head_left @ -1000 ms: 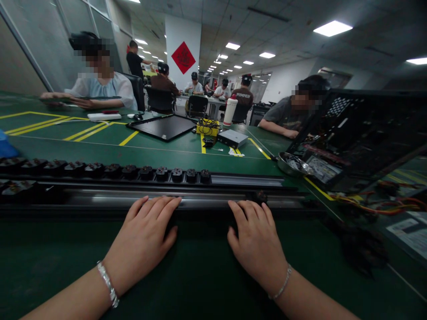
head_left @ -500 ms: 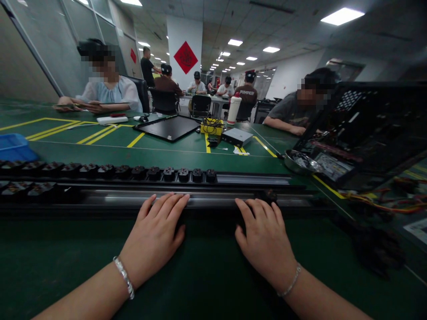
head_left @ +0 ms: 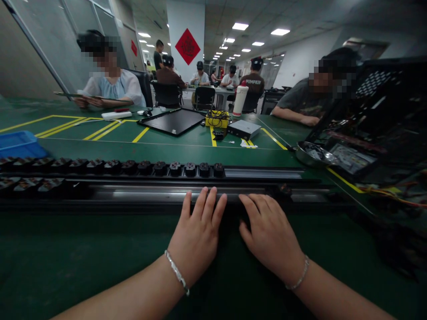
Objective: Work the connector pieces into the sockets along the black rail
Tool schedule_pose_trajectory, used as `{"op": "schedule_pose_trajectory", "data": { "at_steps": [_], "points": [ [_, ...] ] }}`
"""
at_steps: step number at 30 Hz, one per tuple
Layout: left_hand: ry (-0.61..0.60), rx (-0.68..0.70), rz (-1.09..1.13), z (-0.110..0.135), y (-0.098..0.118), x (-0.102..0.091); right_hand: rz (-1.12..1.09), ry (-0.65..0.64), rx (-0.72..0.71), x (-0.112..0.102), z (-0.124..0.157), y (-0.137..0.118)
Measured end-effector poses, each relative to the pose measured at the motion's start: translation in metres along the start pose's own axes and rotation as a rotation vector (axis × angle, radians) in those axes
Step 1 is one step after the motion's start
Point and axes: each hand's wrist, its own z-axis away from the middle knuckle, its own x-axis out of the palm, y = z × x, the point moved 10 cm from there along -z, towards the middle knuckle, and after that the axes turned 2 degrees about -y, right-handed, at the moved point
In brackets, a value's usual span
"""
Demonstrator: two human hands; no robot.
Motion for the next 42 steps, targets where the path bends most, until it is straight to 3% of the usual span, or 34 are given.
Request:
{"op": "schedule_pose_trajectory", "data": {
  "at_steps": [27, 34, 42],
  "points": [
    [-0.038, 0.163, 0.214, 0.028, 0.028, -0.005, -0.024, -0.052, 0.040, 0.006, -0.002, 0.025],
    [0.041, 0.101, 0.161, 0.022, 0.015, -0.014, -0.020, -0.061, 0.058, 0.006, -0.002, 0.027],
    [0.029, 0.011, 0.142, 0.018, 0.001, -0.009, -0.016, -0.056, 0.062, 0.005, -0.002, 0.029]
  ]
}}
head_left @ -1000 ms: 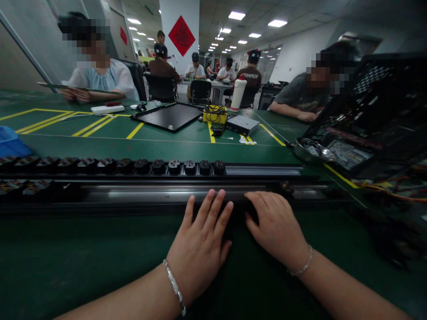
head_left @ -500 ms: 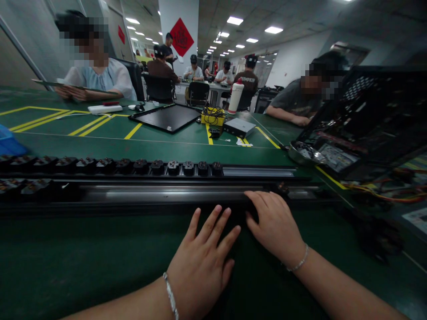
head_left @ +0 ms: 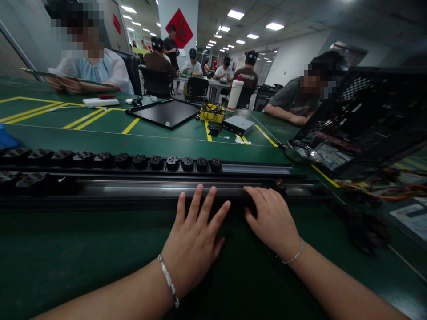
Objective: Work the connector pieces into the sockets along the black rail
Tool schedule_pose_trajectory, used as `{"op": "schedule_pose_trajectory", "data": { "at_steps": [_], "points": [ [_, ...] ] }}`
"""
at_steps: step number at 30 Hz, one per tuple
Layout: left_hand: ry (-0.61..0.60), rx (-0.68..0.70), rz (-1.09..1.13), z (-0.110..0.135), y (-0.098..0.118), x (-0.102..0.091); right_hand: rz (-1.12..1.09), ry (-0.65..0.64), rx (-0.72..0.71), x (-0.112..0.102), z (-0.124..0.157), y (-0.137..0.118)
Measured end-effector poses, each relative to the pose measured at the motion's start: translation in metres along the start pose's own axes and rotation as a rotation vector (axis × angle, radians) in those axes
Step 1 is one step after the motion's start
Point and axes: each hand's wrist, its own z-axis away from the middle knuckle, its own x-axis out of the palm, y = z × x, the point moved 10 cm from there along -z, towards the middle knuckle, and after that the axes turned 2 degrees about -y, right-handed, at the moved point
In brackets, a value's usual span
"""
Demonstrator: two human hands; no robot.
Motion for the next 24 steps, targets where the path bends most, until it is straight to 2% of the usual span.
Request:
{"op": "schedule_pose_trajectory", "data": {
  "at_steps": [14, 24],
  "points": [
    [-0.038, 0.011, 0.031, 0.0019, -0.0007, 0.0052, 0.016, 0.000, -0.018, 0.0010, 0.0001, -0.0008],
    [-0.011, 0.004, 0.026, 0.0009, -0.0018, 0.0062, 0.031, -0.005, 0.006, 0.0005, -0.0006, 0.0039]
  ]
}}
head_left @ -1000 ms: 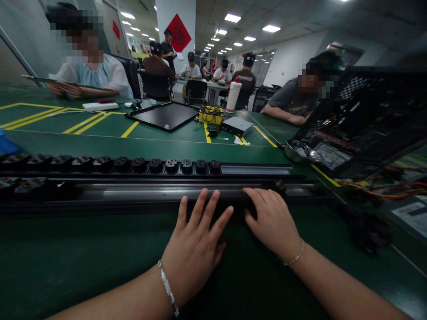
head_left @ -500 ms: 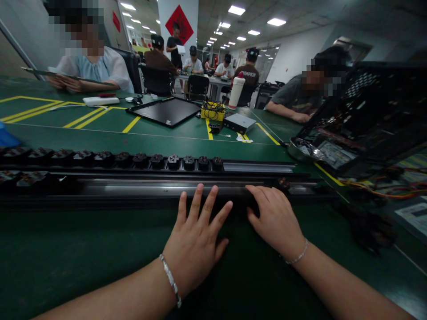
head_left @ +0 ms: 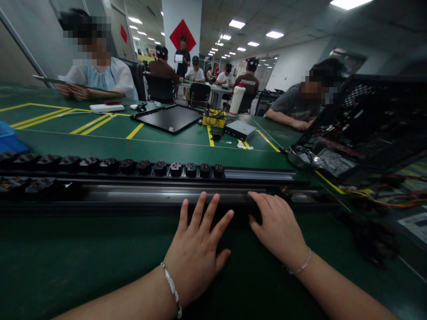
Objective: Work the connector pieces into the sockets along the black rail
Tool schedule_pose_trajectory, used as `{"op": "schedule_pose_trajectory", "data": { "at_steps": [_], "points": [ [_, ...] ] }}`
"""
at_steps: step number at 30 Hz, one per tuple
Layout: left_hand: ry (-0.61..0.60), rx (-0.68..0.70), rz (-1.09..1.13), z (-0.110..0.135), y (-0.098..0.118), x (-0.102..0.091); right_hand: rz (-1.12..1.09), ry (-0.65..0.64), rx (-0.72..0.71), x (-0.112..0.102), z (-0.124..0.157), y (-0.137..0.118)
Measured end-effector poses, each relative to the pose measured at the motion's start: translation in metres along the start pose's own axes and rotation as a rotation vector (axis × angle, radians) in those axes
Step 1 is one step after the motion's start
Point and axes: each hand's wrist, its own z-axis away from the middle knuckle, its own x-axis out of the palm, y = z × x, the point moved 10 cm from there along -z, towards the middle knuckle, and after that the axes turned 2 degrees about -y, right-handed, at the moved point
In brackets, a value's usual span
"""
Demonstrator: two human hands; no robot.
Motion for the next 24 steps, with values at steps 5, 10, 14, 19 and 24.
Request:
{"op": "schedule_pose_trajectory", "data": {
  "at_steps": [5, 10, 14, 19, 24],
  "points": [
    [0.010, 0.013, -0.007, 0.0017, 0.0011, -0.0019, 0.009, -0.020, 0.005, 0.0022, 0.0002, 0.0008],
    [0.012, 0.018, -0.003, 0.0004, 0.0020, -0.0036, 0.040, -0.028, 0.012, 0.0014, 0.0010, -0.0001],
    [0.007, 0.022, 0.002, 0.0003, 0.0025, -0.0043, 0.051, -0.024, 0.008, 0.0001, 0.0008, -0.0006],
    [0.017, 0.017, 0.016, -0.0001, 0.0013, -0.0053, 0.037, -0.028, -0.009, -0.0001, 0.0001, -0.0026],
    [0.010, 0.017, 0.023, -0.0001, 0.0002, -0.0036, 0.017, -0.035, 0.004, -0.0006, -0.0001, -0.0020]
  ]
}}
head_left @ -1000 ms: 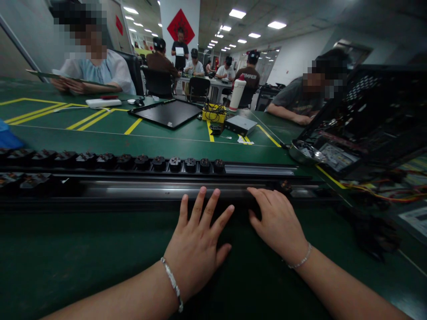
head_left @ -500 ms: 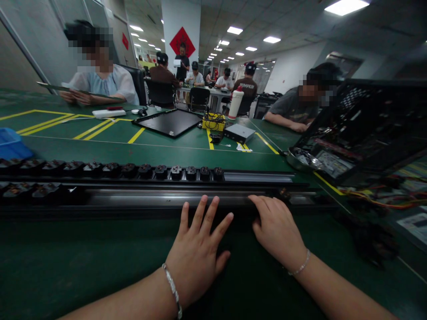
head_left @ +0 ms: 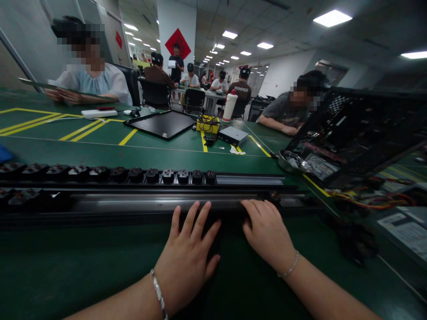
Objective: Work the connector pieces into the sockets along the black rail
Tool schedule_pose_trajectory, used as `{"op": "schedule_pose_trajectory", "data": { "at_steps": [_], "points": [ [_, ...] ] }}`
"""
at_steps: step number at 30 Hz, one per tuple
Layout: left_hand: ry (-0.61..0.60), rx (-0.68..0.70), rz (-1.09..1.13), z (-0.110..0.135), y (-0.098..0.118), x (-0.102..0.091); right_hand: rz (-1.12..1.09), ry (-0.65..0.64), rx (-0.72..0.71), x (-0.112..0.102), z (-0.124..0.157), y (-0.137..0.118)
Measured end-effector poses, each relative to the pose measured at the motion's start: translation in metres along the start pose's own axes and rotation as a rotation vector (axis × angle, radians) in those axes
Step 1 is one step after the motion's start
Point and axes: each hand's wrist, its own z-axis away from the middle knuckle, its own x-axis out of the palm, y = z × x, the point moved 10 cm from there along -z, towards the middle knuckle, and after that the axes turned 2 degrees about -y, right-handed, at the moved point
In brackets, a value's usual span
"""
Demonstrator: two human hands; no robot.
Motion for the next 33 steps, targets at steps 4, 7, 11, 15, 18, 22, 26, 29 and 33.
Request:
{"op": "schedule_pose_trajectory", "data": {
  "at_steps": [4, 7, 11, 15, 18, 22, 26, 29, 33],
  "points": [
    [0.000, 0.012, -0.019, 0.000, 0.001, 0.001, 0.007, -0.009, 0.010, 0.000, 0.000, 0.001],
    [0.001, 0.025, -0.047, 0.000, 0.003, 0.002, 0.008, -0.005, 0.019, -0.001, 0.000, 0.002],
    [0.003, 0.024, -0.095, 0.001, 0.004, 0.003, 0.013, 0.017, 0.019, -0.004, 0.001, 0.001],
    [-0.003, 0.018, -0.115, 0.001, 0.003, 0.003, 0.017, 0.014, 0.013, -0.003, 0.001, 0.001],
    [-0.005, 0.019, -0.113, 0.000, 0.004, 0.003, 0.029, 0.007, 0.017, -0.002, 0.001, 0.003],
    [-0.004, 0.018, -0.114, -0.001, 0.003, 0.002, 0.043, 0.002, 0.026, -0.002, 0.001, 0.006],
    [0.003, 0.027, -0.108, 0.000, 0.004, 0.000, 0.054, -0.012, 0.055, -0.001, 0.001, 0.011],
    [-0.002, 0.026, -0.100, 0.000, 0.003, 0.001, 0.056, -0.022, 0.069, 0.001, 0.001, 0.015],
    [-0.007, 0.023, -0.099, 0.000, 0.002, 0.002, 0.058, -0.026, 0.071, 0.003, 0.001, 0.017]
  ]
}}
